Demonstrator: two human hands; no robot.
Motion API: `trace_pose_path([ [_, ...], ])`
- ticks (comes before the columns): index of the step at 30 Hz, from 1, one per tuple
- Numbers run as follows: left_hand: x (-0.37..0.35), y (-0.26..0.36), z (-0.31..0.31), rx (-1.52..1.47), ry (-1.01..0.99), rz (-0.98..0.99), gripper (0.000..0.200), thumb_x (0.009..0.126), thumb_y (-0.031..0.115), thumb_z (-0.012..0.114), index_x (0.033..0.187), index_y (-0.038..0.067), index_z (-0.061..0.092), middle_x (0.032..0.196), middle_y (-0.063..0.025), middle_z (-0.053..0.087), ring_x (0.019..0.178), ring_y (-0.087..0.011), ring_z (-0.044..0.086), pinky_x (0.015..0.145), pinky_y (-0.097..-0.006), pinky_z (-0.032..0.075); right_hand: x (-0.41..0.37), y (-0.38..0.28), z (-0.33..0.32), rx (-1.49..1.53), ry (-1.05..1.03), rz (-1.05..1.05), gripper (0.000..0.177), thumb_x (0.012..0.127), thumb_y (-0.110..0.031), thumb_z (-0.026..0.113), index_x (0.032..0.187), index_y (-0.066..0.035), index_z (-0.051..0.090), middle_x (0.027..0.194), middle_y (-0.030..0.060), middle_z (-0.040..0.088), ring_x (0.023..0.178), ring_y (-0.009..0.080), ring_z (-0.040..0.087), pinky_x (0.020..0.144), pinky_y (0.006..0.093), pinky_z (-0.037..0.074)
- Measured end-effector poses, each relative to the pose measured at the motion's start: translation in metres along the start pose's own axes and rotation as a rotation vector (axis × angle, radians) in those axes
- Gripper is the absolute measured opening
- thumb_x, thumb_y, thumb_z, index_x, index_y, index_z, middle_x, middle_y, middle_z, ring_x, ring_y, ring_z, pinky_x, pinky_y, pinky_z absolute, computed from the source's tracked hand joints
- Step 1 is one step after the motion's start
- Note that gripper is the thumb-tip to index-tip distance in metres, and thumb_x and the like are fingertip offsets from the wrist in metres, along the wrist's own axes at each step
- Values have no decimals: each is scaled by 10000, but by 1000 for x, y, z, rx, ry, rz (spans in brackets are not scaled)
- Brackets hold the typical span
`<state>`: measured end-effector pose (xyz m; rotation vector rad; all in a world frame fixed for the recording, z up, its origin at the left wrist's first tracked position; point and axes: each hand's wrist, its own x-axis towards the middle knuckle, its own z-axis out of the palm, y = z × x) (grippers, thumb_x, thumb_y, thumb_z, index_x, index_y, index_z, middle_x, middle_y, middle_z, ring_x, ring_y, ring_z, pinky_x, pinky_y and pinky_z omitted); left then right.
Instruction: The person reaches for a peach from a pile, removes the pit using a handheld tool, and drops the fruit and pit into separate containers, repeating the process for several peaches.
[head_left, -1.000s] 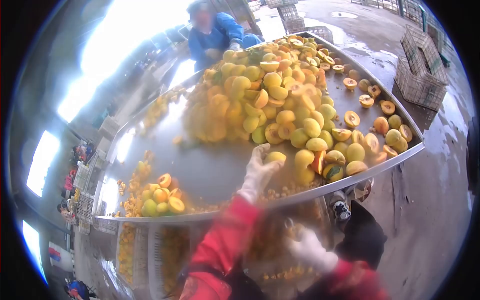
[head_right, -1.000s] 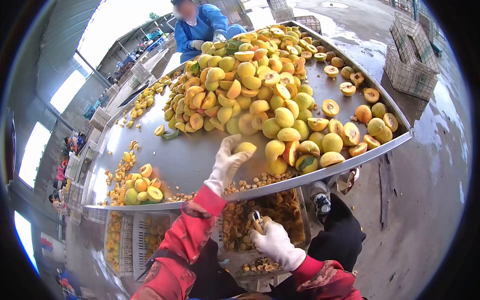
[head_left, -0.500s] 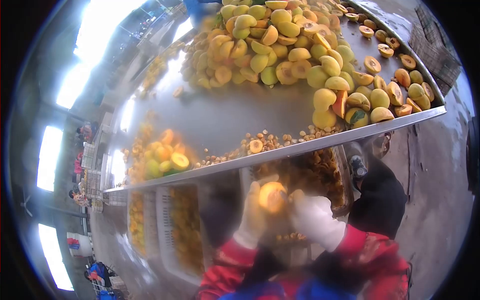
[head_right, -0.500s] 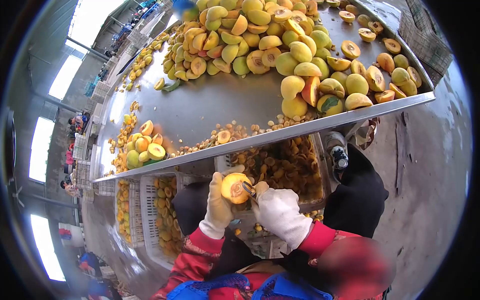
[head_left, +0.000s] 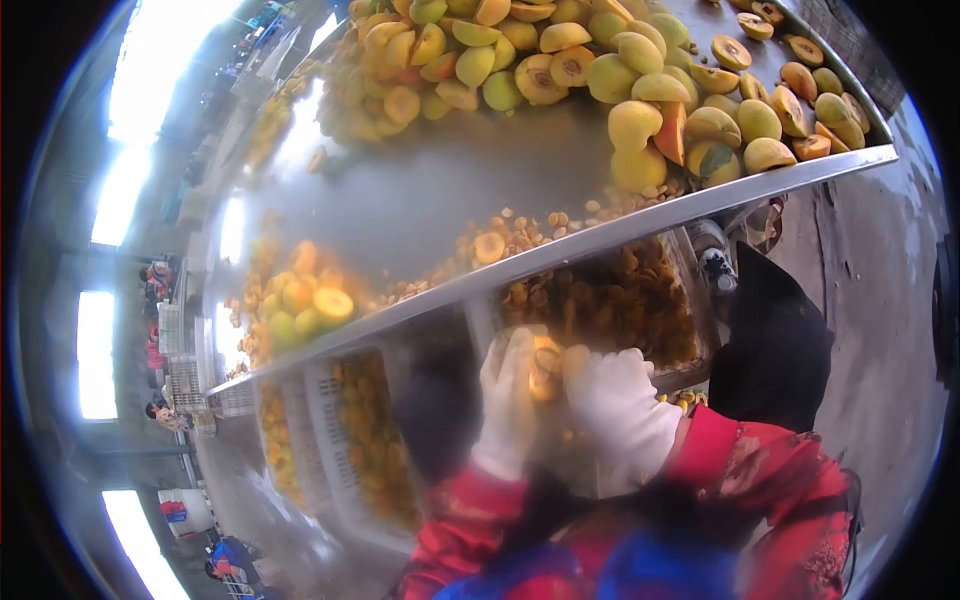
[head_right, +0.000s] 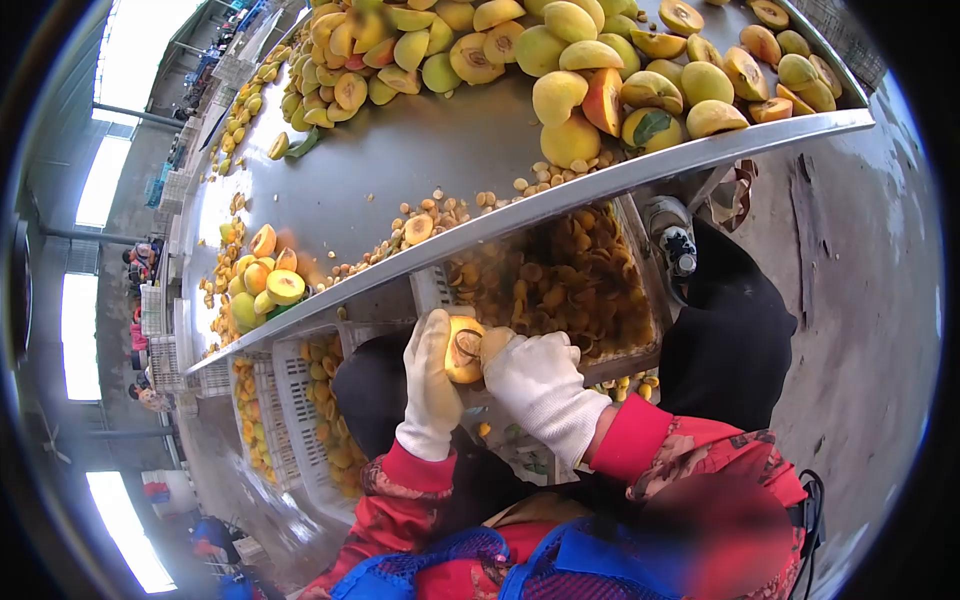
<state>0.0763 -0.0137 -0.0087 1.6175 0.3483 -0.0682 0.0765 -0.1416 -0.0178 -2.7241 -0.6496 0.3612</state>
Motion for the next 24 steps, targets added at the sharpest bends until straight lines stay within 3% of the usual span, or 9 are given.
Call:
trace_pose_path([
  [3, 1, -1, -1, -14, 3, -84, 360, 964, 322, 455, 967, -8, 599, 860, -58, 602, 767, -109, 563, 726, -243, 467, -2, -2, 8, 68, -30, 79, 181, 762, -175, 607, 896, -54, 595, 713, 89, 654, 592, 240, 651, 466, 420, 436],
  [5, 1, 1, 1, 3, 15, -87, 364, 964, 320, 458, 961, -15, 601, 851, -61, 603, 759, -110, 563, 716, -242, 467, -4, -2, 6, 9, -22, 9, 364, 673, -262, 693, 898, -48, 503, 680, 75, 623, 567, 241, 636, 512, 374, 451],
  [8, 4, 1, 4, 32, 33, -29, 326, 967, 276, 464, 956, -21, 599, 851, -59, 603, 760, -107, 561, 712, -242, 465, -5, -1, -8, 145, -77, 40, 321, 710, -234, 668, 901, -37, 501, 691, 78, 616, 584, 236, 639, 514, 362, 468],
  [11, 7, -1, 9, 159, 36, 221, 226, 937, 200, 537, 987, -11, 599, 820, -41, 598, 703, -78, 533, 636, -212, 438, -3, 2, -4, 293, -143, 71, 272, 730, -224, 653, 878, -39, 519, 747, 95, 608, 628, 239, 637, 533, 357, 477],
  [16, 12, -14, 15, -46, -41, 145, 181, 914, 130, 535, 1001, -19, 589, 763, -34, 578, 625, -73, 513, 581, -206, 417, -7, 8, 21, 449, -88, 49, 241, 774, -168, 604, 926, 12, 553, 744, 167, 660, 711, 328, 675, 609, 423, 524],
  [18, 11, -12, 21, -56, -78, 103, 178, 905, 121, 537, 1003, -20, 587, 751, -36, 577, 612, -75, 514, 571, -210, 415, -10, 12, 46, 754, -88, 171, 205, 785, -299, 589, 854, -106, 602, 822, 76, 598, 700, 229, 602, 616, 344, 470],
  [20, 9, -13, 19, -67, -114, 55, 177, 896, 112, 540, 1004, -20, 585, 739, -38, 576, 599, -76, 514, 562, -213, 414, -20, 19, 7, 612, -213, 121, 194, 822, -296, 551, 865, -115, 608, 812, 64, 597, 718, 217, 590, 627, 328, 465],
  [22, 16, -18, 8, 70, -300, -134, 291, 938, 231, 541, 1036, -40, 579, 880, -85, 614, 772, -123, 600, 735, -228, 481, -25, 23, -9, 460, -326, 74, 197, 859, -292, 514, 877, -124, 615, 802, 52, 597, 736, 206, 579, 639, 311, 459],
  [24, 17, -21, 5, 103, -354, -167, 316, 940, 254, 536, 1043, -41, 579, 896, -99, 623, 796, -135, 606, 745, -239, 485, -27, 24, -7, 529, -369, 84, 256, 770, -162, 585, 941, 26, 613, 848, 240, 655, 812, 357, 664, 732, 421, 526],
])
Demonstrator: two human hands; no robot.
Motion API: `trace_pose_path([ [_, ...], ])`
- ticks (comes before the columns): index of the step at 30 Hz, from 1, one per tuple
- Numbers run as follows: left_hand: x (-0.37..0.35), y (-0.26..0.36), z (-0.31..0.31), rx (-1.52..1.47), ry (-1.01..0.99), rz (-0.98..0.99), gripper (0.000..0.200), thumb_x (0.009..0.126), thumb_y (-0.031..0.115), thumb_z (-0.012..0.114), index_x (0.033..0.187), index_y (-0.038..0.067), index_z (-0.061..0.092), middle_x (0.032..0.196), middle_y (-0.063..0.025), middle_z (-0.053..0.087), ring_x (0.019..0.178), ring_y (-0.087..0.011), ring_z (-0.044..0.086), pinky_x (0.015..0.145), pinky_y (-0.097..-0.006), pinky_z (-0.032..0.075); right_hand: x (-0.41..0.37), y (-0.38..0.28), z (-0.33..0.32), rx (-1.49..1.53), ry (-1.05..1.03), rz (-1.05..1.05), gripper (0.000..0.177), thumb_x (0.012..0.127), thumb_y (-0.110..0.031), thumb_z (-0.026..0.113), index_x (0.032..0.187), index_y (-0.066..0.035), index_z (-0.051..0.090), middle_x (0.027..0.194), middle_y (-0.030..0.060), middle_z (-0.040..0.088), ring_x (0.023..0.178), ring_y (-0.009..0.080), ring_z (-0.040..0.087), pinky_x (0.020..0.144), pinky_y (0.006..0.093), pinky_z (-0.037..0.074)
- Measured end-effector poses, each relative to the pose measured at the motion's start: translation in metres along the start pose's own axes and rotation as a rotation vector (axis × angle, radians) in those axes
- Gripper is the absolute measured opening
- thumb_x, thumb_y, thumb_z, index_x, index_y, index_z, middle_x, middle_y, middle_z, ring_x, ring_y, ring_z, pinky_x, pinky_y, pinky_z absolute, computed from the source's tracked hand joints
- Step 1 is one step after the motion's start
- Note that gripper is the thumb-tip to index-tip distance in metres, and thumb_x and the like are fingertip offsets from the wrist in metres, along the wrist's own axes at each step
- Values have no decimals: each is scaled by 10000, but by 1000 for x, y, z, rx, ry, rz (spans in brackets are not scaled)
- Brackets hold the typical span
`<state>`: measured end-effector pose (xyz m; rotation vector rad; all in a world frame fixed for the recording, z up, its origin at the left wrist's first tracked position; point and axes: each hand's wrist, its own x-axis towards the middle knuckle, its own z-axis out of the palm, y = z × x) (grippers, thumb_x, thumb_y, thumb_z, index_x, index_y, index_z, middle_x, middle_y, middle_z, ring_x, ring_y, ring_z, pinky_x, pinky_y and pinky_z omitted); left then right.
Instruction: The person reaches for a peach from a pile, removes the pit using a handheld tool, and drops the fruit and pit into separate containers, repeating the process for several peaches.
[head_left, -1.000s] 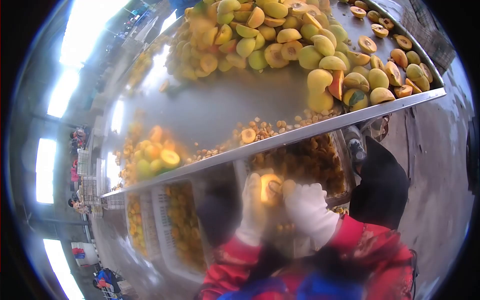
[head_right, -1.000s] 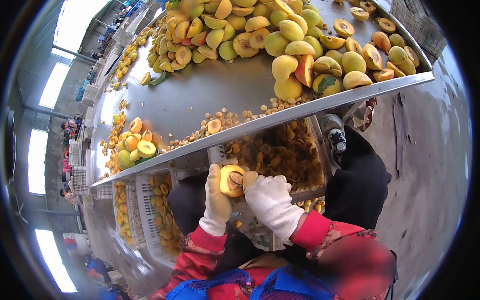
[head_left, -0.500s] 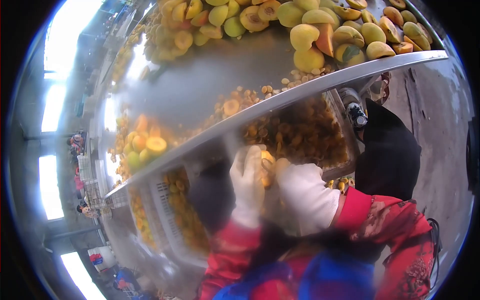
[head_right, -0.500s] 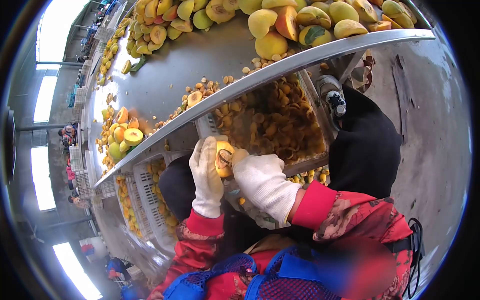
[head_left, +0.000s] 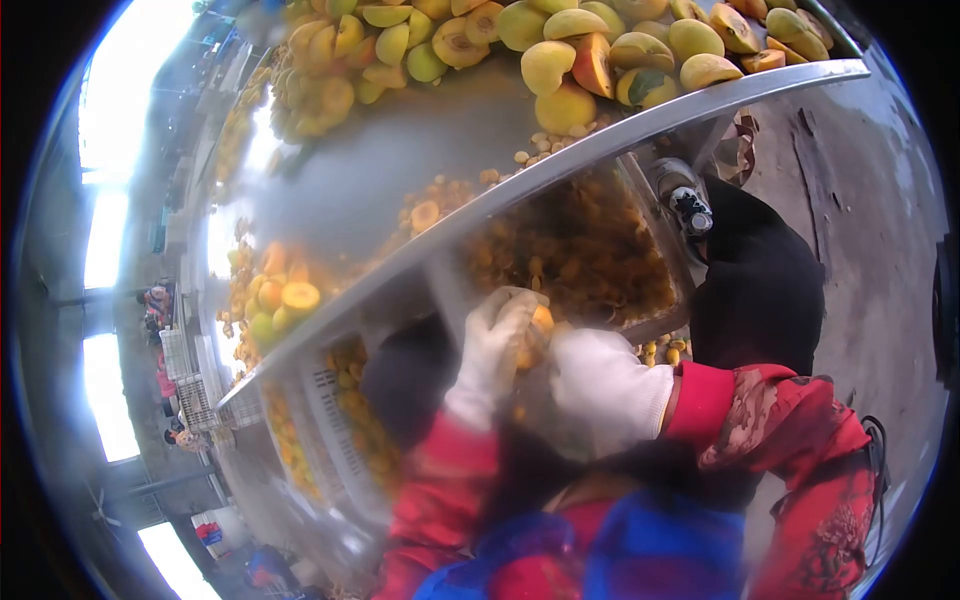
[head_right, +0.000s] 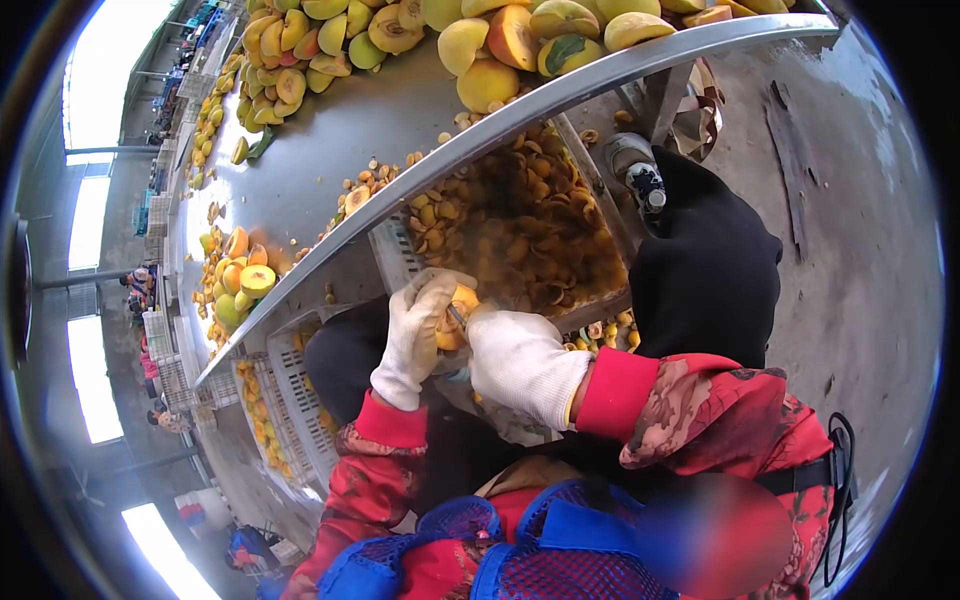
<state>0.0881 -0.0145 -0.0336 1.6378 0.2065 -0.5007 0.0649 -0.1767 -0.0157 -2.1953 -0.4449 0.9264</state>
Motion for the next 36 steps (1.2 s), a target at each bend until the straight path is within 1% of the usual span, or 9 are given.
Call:
trace_pose_path([
  [3, -15, -3, 16, -16, 48, 73, 361, 944, 298, 522, 1058, -40, 578, 932, -129, 637, 844, -155, 612, 767, -259, 491, 60, 52, 91, 754, 64, -110, 237, 758, -143, 561, 893, 42, 624, 776, 236, 647, 722, 340, 672, 661, 414, 537],
  [13, -29, 4, 28, -215, 185, 329, 420, 926, 304, 551, 1152, -48, 524, 955, -191, 648, 852, -194, 635, 777, -275, 513, 16, 20, 24, 1163, -276, 126, 225, 754, -137, 542, 835, 60, 613, 686, 198, 624, 578, 319, 650, 501, 396, 515],
  [15, -25, 8, 19, -208, 21, 188, 430, 921, 304, 559, 1143, -63, 523, 926, -181, 654, 816, -188, 640, 751, -273, 520, 6, 11, 17, 728, 79, -86, 202, 757, -137, 539, 805, 45, 613, 648, 178, 614, 533, 290, 634, 470, 378, 499],
  [19, -25, 4, 22, -214, 8, 178, 445, 917, 316, 567, 1135, -69, 521, 902, -175, 658, 788, -186, 644, 745, -271, 522, 16, 30, 36, 779, 30, -165, 175, 770, -135, 527, 755, 21, 605, 589, 141, 591, 478, 245, 601, 437, 350, 475],
  [21, -26, -2, 27, -184, 48, 214, 450, 912, 316, 576, 1140, -68, 517, 918, -177, 656, 815, -193, 644, 760, -280, 522, 14, 32, 27, 1122, -614, 166, 238, 900, -309, 475, 936, -106, 593, 839, 39, 581, 759, 145, 569, 668, 277, 474],
  [25, -17, -3, 26, -146, 91, 365, 462, 891, 313, 595, 1137, -72, 525, 941, -169, 652, 850, -188, 638, 775, -283, 517, 22, 37, 49, 1306, -486, 7, 241, 872, -339, 527, 899, -116, 613, 802, 14, 576, 734, 129, 569, 650, 265, 477],
  [27, -13, 6, 16, -86, -130, 86, 464, 866, 302, 601, 1124, -79, 544, 940, -148, 650, 830, -175, 634, 774, -279, 508, 10, 37, 34, 961, -316, 8, 249, 855, -345, 560, 921, -112, 621, 791, 7, 577, 722, 143, 577, 666, 279, 490],
  [29, -5, -1, 6, -102, -214, 68, 469, 860, 309, 577, 1114, -85, 557, 954, -128, 645, 841, -168, 626, 783, -282, 500, -12, 19, 2, 182, 43, -159, 230, 772, -132, 525, 867, 51, 626, 703, 232, 630, 610, 252, 664, 537, 376, 521],
  [36, -17, -5, 18, -472, -92, 102, 500, 928, 393, 500, 1188, -35, 510, 1038, -189, 627, 919, -233, 627, 829, -348, 518, 22, 51, 46, 1269, -495, 114, 244, 907, -223, 500, 1033, -28, 576, 921, 57, 608, 856, 131, 585, 750, 244, 471],
])
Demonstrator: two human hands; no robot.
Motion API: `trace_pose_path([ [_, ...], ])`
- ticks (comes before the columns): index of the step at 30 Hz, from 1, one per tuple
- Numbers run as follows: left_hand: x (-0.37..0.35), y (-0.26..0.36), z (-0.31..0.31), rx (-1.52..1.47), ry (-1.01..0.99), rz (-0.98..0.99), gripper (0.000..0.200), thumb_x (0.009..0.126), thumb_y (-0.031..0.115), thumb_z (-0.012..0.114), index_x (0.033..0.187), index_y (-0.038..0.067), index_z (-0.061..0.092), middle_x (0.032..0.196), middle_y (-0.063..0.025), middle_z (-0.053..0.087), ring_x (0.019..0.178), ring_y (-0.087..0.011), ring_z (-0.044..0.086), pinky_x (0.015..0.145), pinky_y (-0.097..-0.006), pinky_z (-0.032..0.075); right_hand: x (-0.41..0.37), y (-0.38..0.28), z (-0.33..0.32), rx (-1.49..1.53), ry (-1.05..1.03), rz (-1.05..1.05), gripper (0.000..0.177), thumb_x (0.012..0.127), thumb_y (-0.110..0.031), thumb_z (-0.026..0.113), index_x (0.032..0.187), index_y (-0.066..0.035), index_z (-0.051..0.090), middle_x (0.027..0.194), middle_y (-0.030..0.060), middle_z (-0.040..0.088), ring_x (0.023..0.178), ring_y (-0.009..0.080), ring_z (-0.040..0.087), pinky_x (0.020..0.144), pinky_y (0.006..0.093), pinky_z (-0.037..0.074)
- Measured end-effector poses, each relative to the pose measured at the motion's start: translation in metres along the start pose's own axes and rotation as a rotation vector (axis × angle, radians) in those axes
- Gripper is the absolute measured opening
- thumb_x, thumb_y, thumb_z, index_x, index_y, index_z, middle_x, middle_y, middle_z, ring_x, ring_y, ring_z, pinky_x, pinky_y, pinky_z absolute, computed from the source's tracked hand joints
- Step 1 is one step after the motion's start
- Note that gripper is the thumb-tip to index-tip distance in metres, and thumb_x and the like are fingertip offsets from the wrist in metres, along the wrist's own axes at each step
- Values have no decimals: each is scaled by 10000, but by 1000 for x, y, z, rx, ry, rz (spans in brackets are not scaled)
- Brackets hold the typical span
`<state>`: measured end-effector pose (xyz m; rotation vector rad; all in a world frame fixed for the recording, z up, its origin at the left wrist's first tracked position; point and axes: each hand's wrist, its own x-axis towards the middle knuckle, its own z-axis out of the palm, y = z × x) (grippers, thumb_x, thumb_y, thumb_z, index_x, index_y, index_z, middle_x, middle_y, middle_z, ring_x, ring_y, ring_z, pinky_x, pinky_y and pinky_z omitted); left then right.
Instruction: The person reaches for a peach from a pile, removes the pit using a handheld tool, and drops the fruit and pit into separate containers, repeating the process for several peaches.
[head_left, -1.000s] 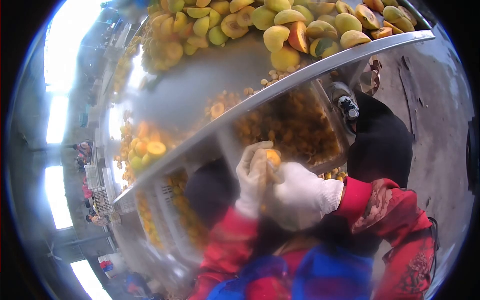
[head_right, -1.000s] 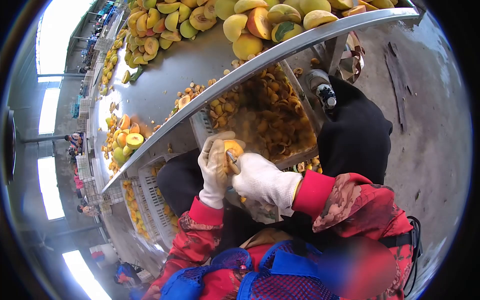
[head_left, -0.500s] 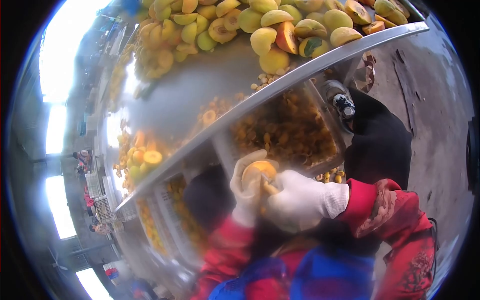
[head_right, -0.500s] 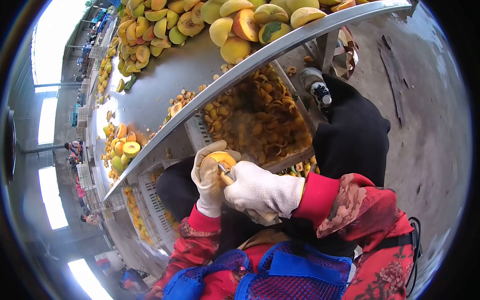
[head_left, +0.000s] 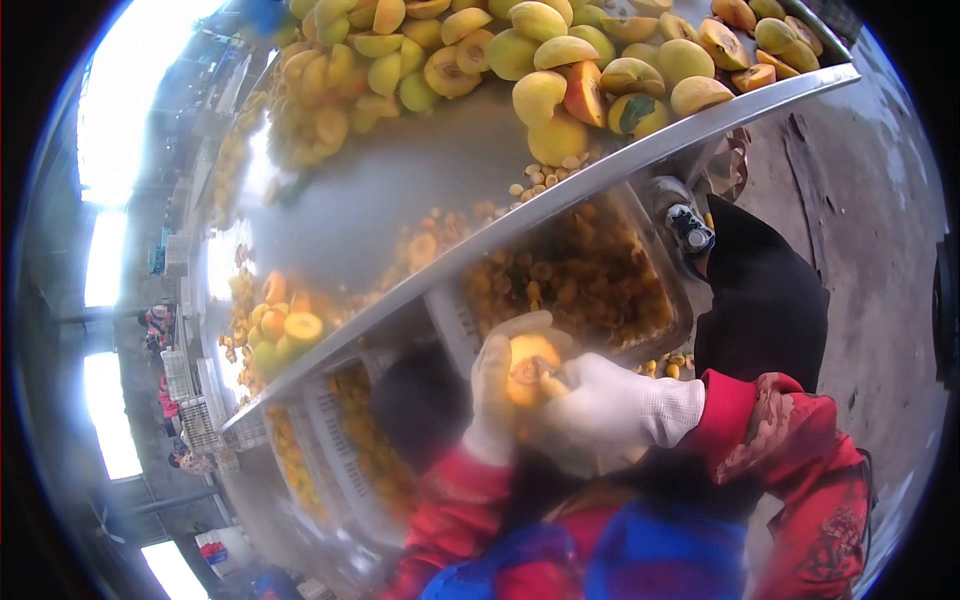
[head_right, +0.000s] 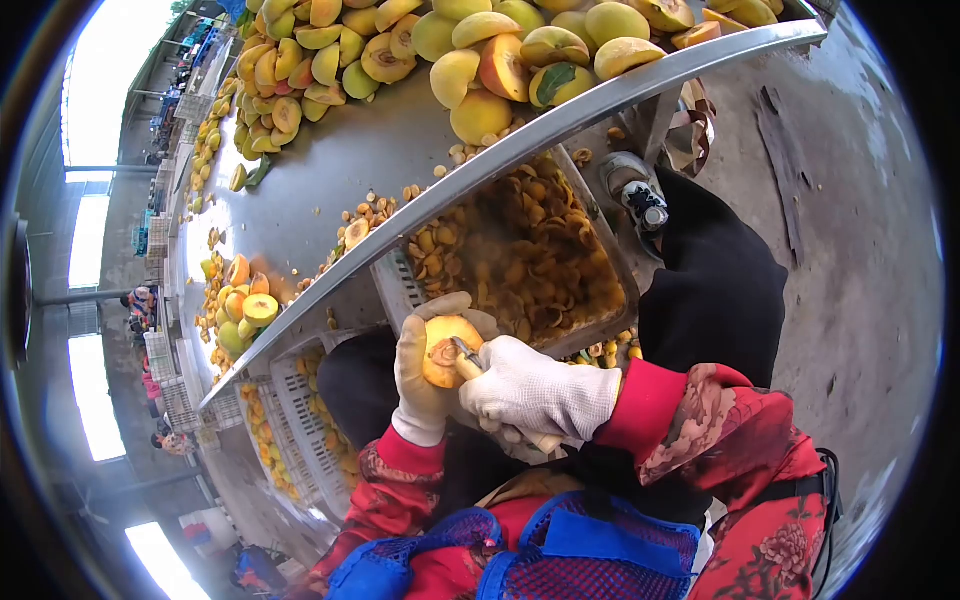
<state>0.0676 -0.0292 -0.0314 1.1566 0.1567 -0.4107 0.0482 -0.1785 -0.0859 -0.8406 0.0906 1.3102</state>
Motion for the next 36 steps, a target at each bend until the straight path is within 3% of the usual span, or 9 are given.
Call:
trace_pose_path([
  [2, -3, -4, 6, 97, 38, 90, 481, 924, 365, 521, 1187, -37, 510, 1036, -196, 629, 923, -234, 628, 832, -344, 517, -8, -14, 7, 36, -88, -18, 227, 917, -199, 486, 1017, -19, 579, 921, 47, 607, 857, 116, 583, 736, 229, 470],
  [4, -7, -10, 1, 150, 64, 205, 399, 918, 262, 558, 1174, -41, 521, 1034, -213, 635, 931, -234, 632, 832, -332, 517, -36, -41, 28, 65, 75, -65, 187, 761, -162, 578, 675, -8, 516, 518, 69, 510, 398, 163, 517, 347, 305, 410],
  [11, -8, -5, -2, 488, -10, 434, 329, 940, 227, 513, 1138, -32, 551, 1026, -208, 639, 905, -202, 622, 790, -306, 504, -22, -20, 36, 22, 81, -148, 223, 781, -180, 548, 625, -24, 515, 510, 67, 521, 404, 176, 531, 354, 311, 419],
  [16, -9, -4, 2, 418, -68, 312, 348, 934, 247, 512, 1134, -34, 551, 1018, -208, 639, 907, -209, 622, 799, -316, 504, -45, -33, 42, -653, 360, -354, 202, 789, -172, 541, 656, -20, 549, 542, 56, 550, 443, 150, 548, 371, 288, 416],
  [17, -10, 0, 8, 331, -67, 238, 362, 925, 259, 523, 1136, -34, 549, 1016, -207, 640, 903, -212, 623, 801, -318, 506, -46, -32, 41, -648, 361, -348, 202, 789, -172, 541, 656, -20, 549, 542, 56, 550, 443, 150, 548, 371, 288, 416],
  [19, -11, 1, 8, 244, -61, 169, 378, 917, 272, 533, 1138, -34, 548, 1014, -206, 640, 898, -215, 624, 802, -320, 508, -45, -33, 37, -4, 84, -54, 209, 787, -188, 567, 656, -25, 552, 538, 44, 539, 447, 130, 543, 375, 270, 414],
  [21, -8, -3, 5, 217, -85, 180, 404, 906, 291, 545, 1149, -31, 542, 1013, -205, 640, 890, -220, 624, 799, -318, 511, -66, -54, 43, -137, 73, -33, 225, 788, -204, 592, 649, -35, 539, 522, 34, 515, 424, 123, 516, 365, 261, 401],
  [27, 7, -8, 20, 204, 43, 163, 407, 906, 274, 538, 1180, -27, 531, 1011, -190, 648, 845, -171, 620, 767, -287, 513, -64, -52, 40, 258, 104, -195, 275, 815, -233, 599, 624, -48, 526, 502, 49, 501, 367, 134, 467, 336, 262, 363],
  [36, 1, -3, 18, 242, -6, 194, 412, 914, 263, 545, 1173, -56, 530, 1007, -204, 648, 863, -187, 632, 784, -293, 518, -30, -24, 28, 134, 77, -192, 227, 797, -171, 547, 618, -38, 505, 480, 32, 482, 368, 132, 478, 343, 260, 373],
])
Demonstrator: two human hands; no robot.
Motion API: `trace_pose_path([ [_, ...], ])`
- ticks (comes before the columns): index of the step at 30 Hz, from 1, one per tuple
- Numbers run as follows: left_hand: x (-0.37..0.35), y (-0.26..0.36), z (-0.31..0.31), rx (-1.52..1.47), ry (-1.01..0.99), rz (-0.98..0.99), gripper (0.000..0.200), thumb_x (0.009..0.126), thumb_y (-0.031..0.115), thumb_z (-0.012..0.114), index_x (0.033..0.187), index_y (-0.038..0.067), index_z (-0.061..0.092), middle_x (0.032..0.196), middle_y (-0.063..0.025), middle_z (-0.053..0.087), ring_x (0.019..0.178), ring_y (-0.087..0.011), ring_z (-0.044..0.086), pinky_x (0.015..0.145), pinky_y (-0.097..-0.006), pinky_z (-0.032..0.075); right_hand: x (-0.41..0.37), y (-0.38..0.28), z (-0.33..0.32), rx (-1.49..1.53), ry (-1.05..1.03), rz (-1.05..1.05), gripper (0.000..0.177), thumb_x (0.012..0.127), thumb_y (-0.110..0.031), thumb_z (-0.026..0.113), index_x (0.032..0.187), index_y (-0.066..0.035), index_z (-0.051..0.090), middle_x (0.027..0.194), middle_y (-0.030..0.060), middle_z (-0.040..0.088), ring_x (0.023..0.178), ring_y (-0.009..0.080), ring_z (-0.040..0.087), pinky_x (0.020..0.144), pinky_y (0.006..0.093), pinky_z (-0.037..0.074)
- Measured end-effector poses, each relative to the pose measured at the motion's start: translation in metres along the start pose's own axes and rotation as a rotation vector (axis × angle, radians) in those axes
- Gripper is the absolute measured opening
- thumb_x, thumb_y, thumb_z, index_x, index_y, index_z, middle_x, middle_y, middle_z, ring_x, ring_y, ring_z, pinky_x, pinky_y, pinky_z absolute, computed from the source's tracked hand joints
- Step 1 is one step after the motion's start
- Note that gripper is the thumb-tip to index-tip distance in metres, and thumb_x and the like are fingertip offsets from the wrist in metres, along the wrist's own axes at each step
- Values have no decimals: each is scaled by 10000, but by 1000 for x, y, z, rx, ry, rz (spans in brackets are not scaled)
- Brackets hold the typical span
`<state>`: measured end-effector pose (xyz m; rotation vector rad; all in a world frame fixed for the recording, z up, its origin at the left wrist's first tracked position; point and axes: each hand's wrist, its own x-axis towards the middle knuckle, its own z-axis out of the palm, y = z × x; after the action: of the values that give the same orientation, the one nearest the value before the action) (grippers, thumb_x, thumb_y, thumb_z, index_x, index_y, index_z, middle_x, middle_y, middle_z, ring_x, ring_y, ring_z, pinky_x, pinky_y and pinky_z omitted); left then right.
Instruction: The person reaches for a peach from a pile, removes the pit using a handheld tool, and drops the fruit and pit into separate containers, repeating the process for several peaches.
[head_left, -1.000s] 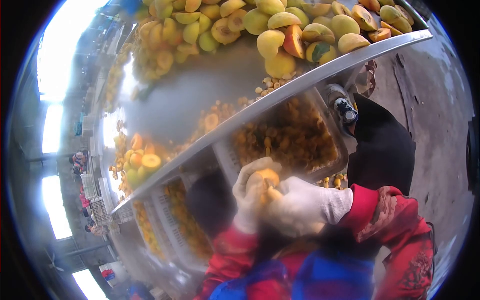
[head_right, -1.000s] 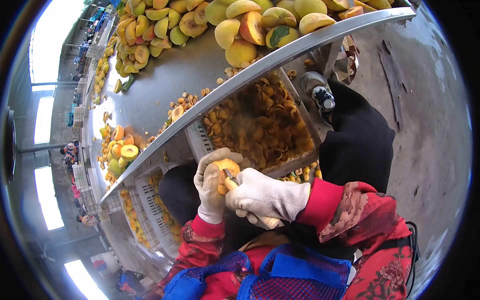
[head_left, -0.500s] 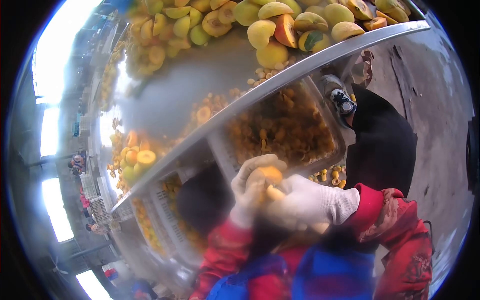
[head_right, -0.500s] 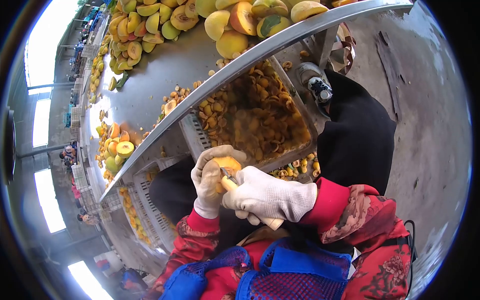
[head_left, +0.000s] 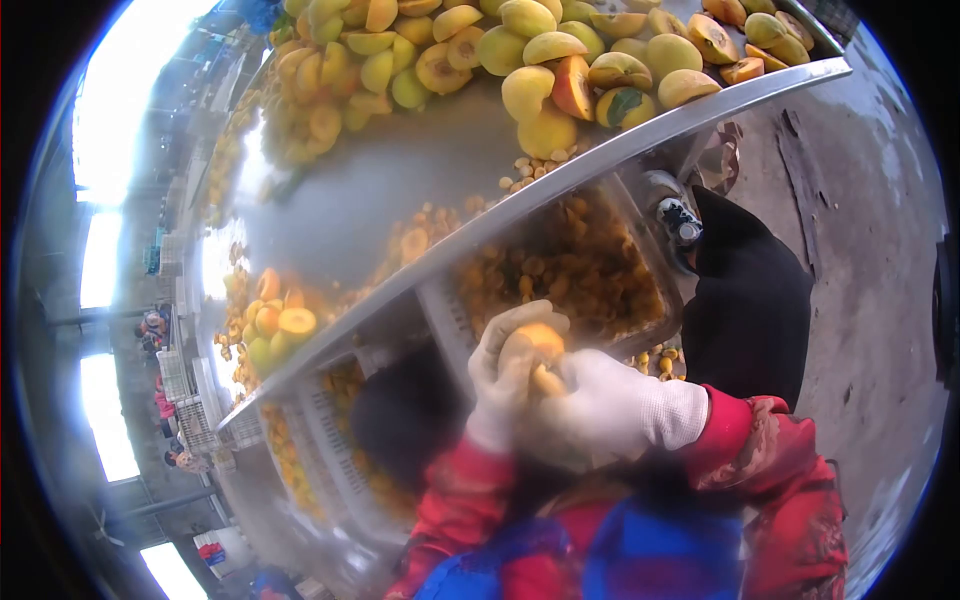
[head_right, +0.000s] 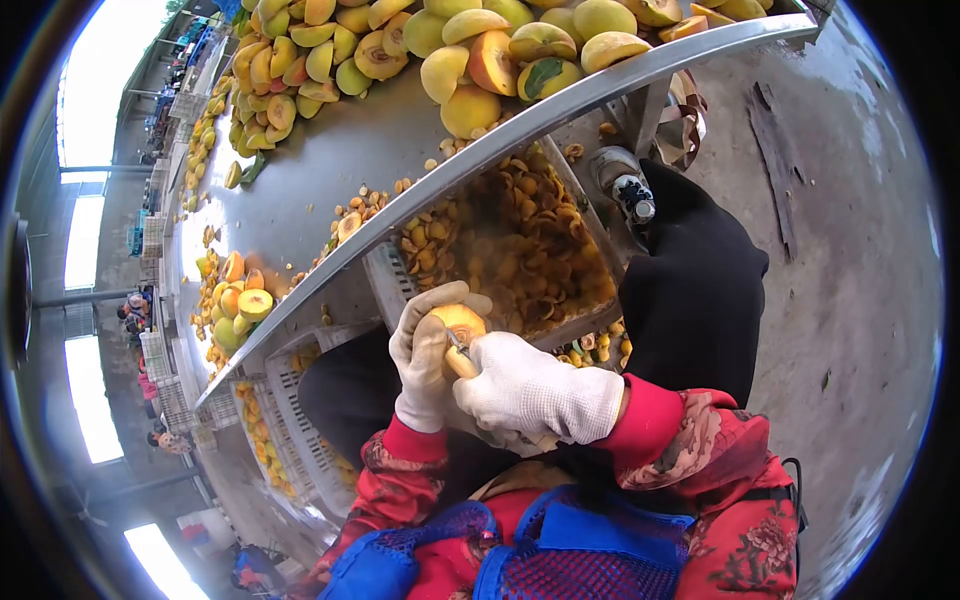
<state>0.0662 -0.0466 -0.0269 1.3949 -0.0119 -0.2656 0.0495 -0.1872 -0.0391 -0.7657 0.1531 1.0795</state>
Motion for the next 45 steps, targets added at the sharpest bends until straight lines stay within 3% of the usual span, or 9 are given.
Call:
trace_pose_path([
  [10, -20, 32, -24, 141, 473, 454, 375, 976, 317, 435, 1159, 5, 533, 969, -164, 645, 710, -166, 621, 625, -261, 540, -19, -12, 73, 594, -287, -50, 133, 870, -172, 613, 862, -56, 547, 553, -14, 481, 419, 61, 428, 387, 192, 318],
  [13, -45, 43, -48, -110, 427, 300, 465, 991, 406, 342, 1161, 17, 532, 999, -172, 642, 708, -205, 635, 580, -294, 538, -24, -12, 72, 63, 12, -245, 186, 858, -207, 609, 874, -35, 541, 552, 38, 535, 425, 151, 508, 427, 260, 416],
  [15, -54, 45, -53, -504, 313, 202, 474, 990, 417, 339, 1177, 20, 520, 1032, -185, 637, 715, -236, 647, 595, -309, 537, 12, 27, 38, -1428, 633, -576, 231, 839, -237, 587, 877, -17, 528, 603, 135, 603, 519, 289, 608, 508, 384, 483],
  [16, -59, 46, -54, -512, 316, 208, 474, 990, 417, 339, 1177, 20, 520, 1032, -185, 637, 715, -236, 647, 595, -309, 537, -4, 16, 58, -1360, 679, -506, 262, 823, -258, 574, 881, -10, 512, 674, 190, 627, 648, 360, 638, 596, 469, 491],
  [25, -78, 42, -37, -262, 358, 111, 512, 981, 442, 373, 1168, -6, 536, 1053, -130, 621, 956, -183, 600, 872, -310, 485, 0, 7, 105, -2193, 514, -425, 229, 781, -218, 596, 881, -27, 519, 704, 119, 654, 615, 287, 658, 561, 430, 495],
  [29, -84, 40, -42, -312, 385, 213, 279, 937, 219, 565, 1082, -15, 607, 1002, -88, 650, 867, -119, 606, 772, -255, 506, -5, 15, 107, -1661, 275, -528, 213, 781, -194, 585, 852, 2, 543, 696, 170, 642, 643, 298, 662, 568, 410, 503],
  [32, -88, 46, -50, -351, 482, 298, 222, 934, 147, 571, 1094, -2, 610, 955, -48, 647, 810, -74, 580, 714, -205, 476, -19, -6, 129, -482, 127, -93, 111, 821, -108, 592, 823, -8, 543, 548, 21, 509, 370, 109, 432, 340, 250, 356],
  [39, -158, 68, -142, -53, 888, 518, 334, 970, 305, 504, 1070, 12, 628, 932, -30, 644, 779, -72, 569, 678, -192, 454, -23, 20, 44, -476, 607, -115, 114, 811, -144, 591, 853, -49, 544, 553, -1, 476, 382, 100, 423, 350, 228, 373],
  [45, -202, -47, -302, -133, 1274, 161, 258, 947, 226, 553, 1038, 1, 643, 940, -18, 647, 840, -88, 586, 767, -235, 465, -5, 47, 39, -548, 673, -68, 147, 820, -158, 576, 875, -37, 512, 563, 23, 476, 400, 122, 454, 363, 239, 396],
])
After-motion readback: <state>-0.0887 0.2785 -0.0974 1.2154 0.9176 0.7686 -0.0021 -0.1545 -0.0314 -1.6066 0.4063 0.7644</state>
